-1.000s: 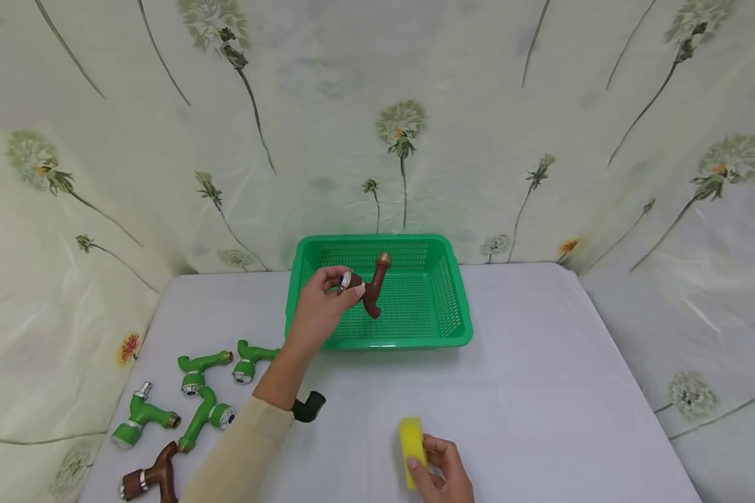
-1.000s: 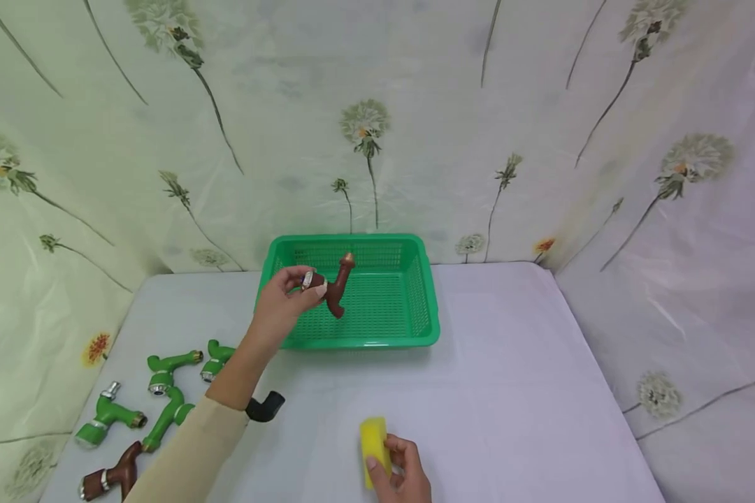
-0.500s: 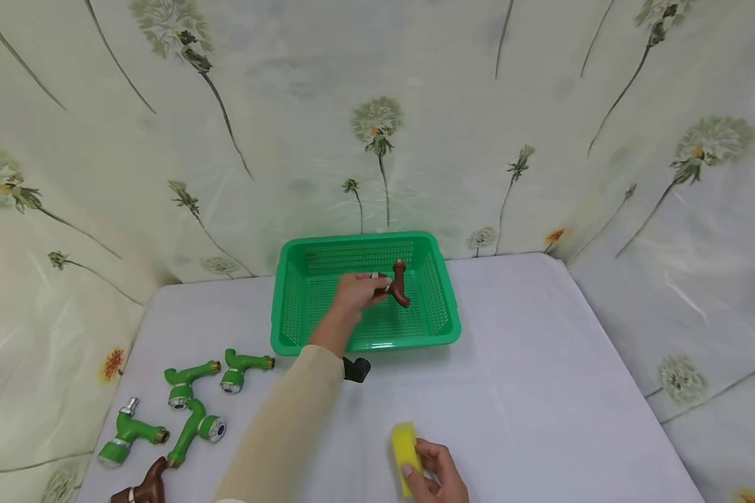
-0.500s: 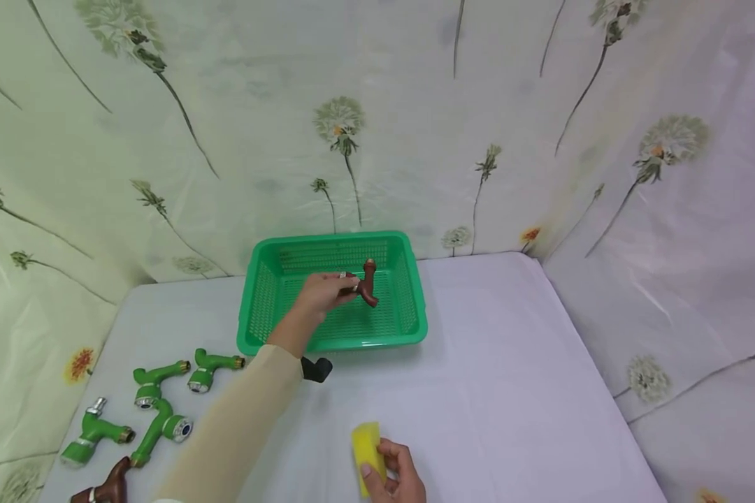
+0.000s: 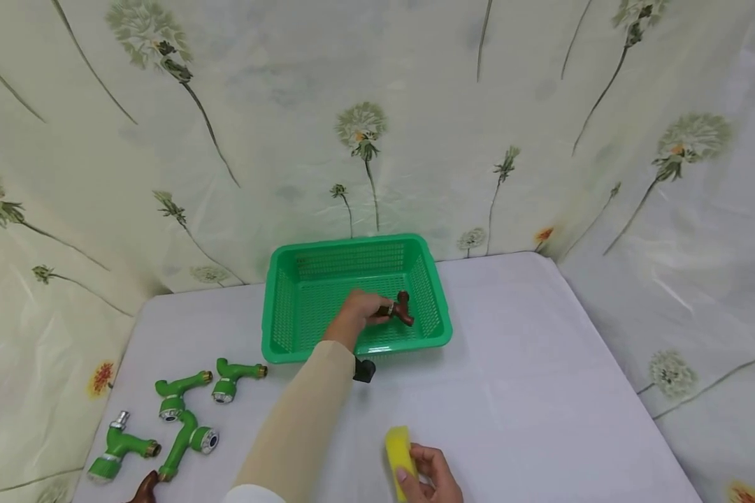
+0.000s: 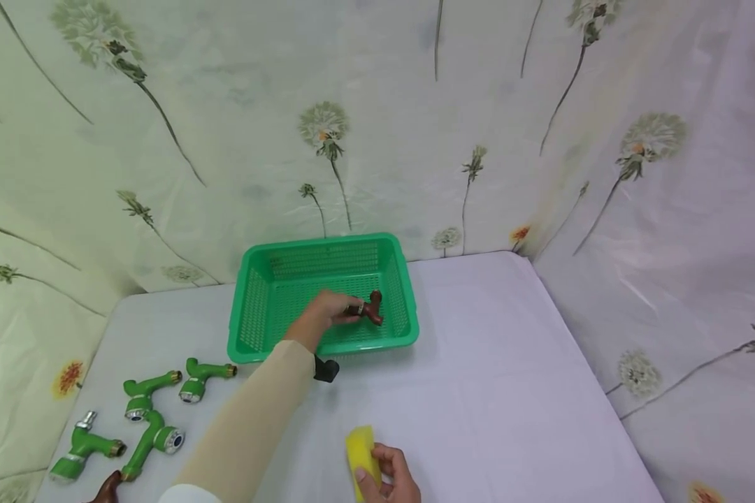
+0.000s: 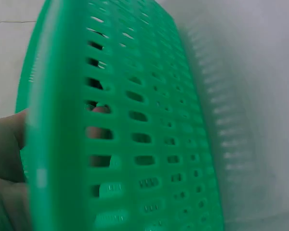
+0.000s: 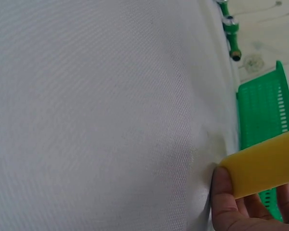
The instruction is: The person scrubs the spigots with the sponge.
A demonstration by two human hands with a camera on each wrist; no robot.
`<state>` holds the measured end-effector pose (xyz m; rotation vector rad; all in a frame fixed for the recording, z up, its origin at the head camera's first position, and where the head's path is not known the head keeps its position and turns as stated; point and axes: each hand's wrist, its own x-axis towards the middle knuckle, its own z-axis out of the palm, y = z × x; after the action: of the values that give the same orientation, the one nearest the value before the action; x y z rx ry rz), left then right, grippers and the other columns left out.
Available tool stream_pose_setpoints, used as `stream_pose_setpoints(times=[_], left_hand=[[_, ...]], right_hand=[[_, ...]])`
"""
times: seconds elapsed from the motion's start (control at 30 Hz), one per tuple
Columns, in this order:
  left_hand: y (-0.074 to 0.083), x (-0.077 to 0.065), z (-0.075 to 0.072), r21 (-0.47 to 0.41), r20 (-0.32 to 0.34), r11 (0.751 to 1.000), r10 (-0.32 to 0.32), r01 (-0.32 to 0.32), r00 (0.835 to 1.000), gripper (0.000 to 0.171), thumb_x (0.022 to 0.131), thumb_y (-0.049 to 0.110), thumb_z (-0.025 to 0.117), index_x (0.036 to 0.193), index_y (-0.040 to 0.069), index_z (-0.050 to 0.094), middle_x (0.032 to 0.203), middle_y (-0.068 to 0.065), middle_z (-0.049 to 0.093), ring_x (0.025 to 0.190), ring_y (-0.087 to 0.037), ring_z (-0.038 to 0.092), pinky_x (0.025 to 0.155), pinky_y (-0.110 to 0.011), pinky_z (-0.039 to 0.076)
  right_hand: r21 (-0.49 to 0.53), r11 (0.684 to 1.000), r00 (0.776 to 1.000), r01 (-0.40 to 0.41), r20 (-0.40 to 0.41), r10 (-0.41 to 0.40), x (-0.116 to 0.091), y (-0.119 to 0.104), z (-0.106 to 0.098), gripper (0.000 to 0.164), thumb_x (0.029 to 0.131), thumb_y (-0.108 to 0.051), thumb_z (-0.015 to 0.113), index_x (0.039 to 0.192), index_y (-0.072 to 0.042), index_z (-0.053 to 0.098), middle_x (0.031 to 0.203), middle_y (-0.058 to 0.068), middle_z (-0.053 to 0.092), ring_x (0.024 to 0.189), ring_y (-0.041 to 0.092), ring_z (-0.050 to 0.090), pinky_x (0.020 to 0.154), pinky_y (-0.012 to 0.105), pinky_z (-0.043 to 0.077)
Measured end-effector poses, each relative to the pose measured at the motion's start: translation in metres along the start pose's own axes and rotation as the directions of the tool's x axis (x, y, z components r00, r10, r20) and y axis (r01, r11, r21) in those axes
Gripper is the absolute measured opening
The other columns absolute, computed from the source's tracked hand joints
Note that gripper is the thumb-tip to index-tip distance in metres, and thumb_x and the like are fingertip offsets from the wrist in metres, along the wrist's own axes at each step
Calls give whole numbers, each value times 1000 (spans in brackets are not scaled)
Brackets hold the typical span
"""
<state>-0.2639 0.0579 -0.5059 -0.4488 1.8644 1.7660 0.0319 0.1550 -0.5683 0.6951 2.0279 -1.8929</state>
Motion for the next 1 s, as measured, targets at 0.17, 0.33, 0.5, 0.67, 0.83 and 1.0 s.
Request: stream_pose_setpoints(times=[0.17, 0.33, 0.5, 0.67, 0.83, 1.0], left_hand=[[-8, 6, 5, 138, -38, 990, 8, -3, 999, 56, 87, 4, 70, 132, -12, 40, 102, -21, 57, 91, -32, 68, 82, -36, 57], [-9, 4, 9, 470, -63, 881, 91, -51, 994, 39, 81, 17, 78, 103, -10, 60, 82, -13, 62, 76, -24, 65, 70, -33, 56], [-9, -2, 9, 639, -53, 762, 179, -104, 982, 33, 80, 27, 80, 85, -3, 65, 73, -9, 61, 71, -21, 61, 59, -27, 49], [-8, -3, 9, 697, -40, 710, 185, -105, 982, 32, 79, 29, 80, 76, 1, 67, 71, -8, 64, 69, -20, 61, 57, -27, 48], [-11, 0, 10, 702, -34, 708, 134, -72, 990, 34, 78, 31, 81, 82, 0, 68, 77, -10, 65, 72, -21, 62, 61, -31, 51], [-10, -4, 14, 698, -55, 712, 151, -70, 987, 33, 77, 28, 82, 81, -1, 67, 74, -9, 65, 69, -20, 62, 61, -30, 51]], right_hand=[[4, 1000, 1000, 2, 5, -2, -1, 1, 0, 70, 78, -49, 76, 126, -6, 48, 125, 18, 57, 86, 22, 64, 69, 35, 55], [-2, 1000, 1000, 14, -5, -14, -2, 2, 0, 70, 78, -48, 77, 125, -6, 49, 123, 17, 58, 85, 22, 65, 68, 35, 55], [0, 1000, 1000, 5, -8, -5, -3, 0, 2, 67, 77, -46, 78, 125, -8, 51, 121, 16, 59, 83, 22, 64, 67, 36, 55], [-5, 1000, 1000, 12, 4, -12, -2, 0, 2, 67, 78, -47, 78, 125, -7, 50, 121, 16, 58, 82, 22, 64, 67, 36, 55], [7, 1000, 1000, 12, 2, -12, -2, 1, 0, 69, 77, -48, 78, 125, -7, 50, 121, 16, 58, 83, 22, 64, 67, 36, 56], [14, 1000, 1000, 2, 6, -2, -1, 1, -2, 70, 77, -48, 78, 125, -7, 50, 120, 15, 58, 83, 22, 64, 68, 36, 56]])
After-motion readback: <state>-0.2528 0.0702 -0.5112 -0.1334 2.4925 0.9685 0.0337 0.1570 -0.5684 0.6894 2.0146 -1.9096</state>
